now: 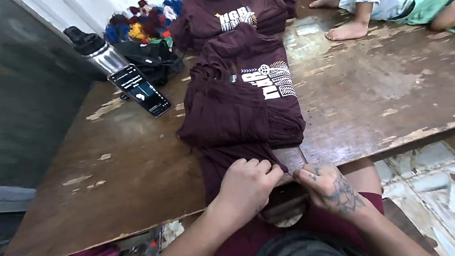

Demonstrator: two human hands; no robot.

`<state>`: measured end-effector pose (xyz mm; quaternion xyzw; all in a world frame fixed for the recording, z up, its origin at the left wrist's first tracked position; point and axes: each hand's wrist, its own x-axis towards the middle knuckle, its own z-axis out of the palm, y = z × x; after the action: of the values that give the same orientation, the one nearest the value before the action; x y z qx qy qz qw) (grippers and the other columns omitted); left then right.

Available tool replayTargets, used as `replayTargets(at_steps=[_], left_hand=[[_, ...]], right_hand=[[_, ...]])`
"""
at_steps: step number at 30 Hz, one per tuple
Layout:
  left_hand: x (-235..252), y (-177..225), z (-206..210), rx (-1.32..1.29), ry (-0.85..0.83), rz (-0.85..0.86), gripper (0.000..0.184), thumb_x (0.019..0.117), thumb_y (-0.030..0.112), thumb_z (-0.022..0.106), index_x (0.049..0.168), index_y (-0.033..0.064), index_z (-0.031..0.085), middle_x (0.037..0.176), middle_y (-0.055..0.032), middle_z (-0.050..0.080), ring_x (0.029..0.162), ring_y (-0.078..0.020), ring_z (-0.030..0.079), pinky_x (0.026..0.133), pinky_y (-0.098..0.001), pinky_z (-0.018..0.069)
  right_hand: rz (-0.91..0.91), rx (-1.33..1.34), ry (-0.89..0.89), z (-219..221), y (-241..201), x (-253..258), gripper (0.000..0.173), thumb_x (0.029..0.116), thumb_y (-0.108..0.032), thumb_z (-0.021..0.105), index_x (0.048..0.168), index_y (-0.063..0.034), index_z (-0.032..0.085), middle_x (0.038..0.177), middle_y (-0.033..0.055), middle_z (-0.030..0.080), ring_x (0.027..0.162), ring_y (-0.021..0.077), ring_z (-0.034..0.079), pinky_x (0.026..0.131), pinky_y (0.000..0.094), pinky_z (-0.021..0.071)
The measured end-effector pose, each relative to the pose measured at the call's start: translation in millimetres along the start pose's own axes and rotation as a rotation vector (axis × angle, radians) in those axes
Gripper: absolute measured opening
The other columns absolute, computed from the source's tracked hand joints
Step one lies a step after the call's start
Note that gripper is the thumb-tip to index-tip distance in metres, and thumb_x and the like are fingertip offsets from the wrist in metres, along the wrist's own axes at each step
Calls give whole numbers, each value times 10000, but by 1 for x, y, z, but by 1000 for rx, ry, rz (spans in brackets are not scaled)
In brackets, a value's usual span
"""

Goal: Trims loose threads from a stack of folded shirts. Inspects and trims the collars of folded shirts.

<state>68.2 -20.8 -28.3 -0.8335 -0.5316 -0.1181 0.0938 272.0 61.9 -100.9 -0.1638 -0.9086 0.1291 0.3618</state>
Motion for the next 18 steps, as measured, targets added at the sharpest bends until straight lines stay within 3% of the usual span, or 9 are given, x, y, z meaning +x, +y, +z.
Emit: replayTargets(at_steps=[4,8,11,13,14,15,16,17,18], left_hand=[[-2,-1,-2,-9,23,21,196,908,117,580,1022,110,740,777,-83,670,641,-278,656,510,-402,469],[-9,-2,6,22,46,-42,226,834,25,618,1001,90,757,753,-107,669,605,-286,658,487,-409,479],[-23,-9,4,-253,90,-374,307,967,222,591,1173,23,701,884,-119,708,699,-260,691,587,-425,564],[-35,-14,6,-443,37,-616,518,924,414,654,1210,-18,640,795,-82,637,643,-212,585,586,-398,496],[-40,-18,3,-493,-106,-659,527,910,425,686,1167,-33,640,764,-119,630,643,-267,599,602,-467,506],[-44,-26,-2,-543,-302,-632,461,932,378,698,1102,-48,648,770,-174,652,690,-339,647,652,-550,527],[-47,-37,-8,-565,-422,-554,360,944,314,696,1015,-37,658,763,-178,654,708,-344,661,665,-558,521],[-51,-48,-18,-580,-420,-525,266,942,248,697,954,-16,672,769,-150,651,715,-289,649,674,-501,519],[-57,-58,-28,-551,-245,-602,190,924,190,694,907,1,688,788,-114,660,729,-221,651,694,-435,539]], right_hand=[[34,44,23,-1,-4,-1,239,988,-126,471,865,-38,656,680,84,637,573,213,649,496,350,522],[-46,268,71,3,-9,-2,287,1062,-180,413,917,-43,620,755,87,654,673,160,648,630,267,536],[-99,362,-197,-5,-18,-19,214,1026,-225,535,1037,-66,677,888,58,703,792,130,690,720,260,580],[-107,397,-348,-9,-22,-31,270,996,-204,612,1227,-76,668,965,50,742,838,127,725,765,276,602],[-133,417,-349,-9,-22,-32,220,995,-171,603,1174,-78,689,890,43,742,772,128,722,714,281,603],[-178,438,-336,-8,-22,-31,152,1000,-170,593,1007,-76,713,778,31,716,695,129,697,659,282,583],[-235,449,-322,-8,-23,-26,230,1018,-208,578,873,-84,706,684,16,676,638,128,664,650,280,556],[-291,451,-308,-6,-25,-18,352,1045,-281,555,775,-94,683,622,8,634,619,134,639,704,288,538],[-345,438,-286,-2,-29,-8,437,1054,-350,536,714,-109,668,595,3,610,632,145,636,801,315,529]])
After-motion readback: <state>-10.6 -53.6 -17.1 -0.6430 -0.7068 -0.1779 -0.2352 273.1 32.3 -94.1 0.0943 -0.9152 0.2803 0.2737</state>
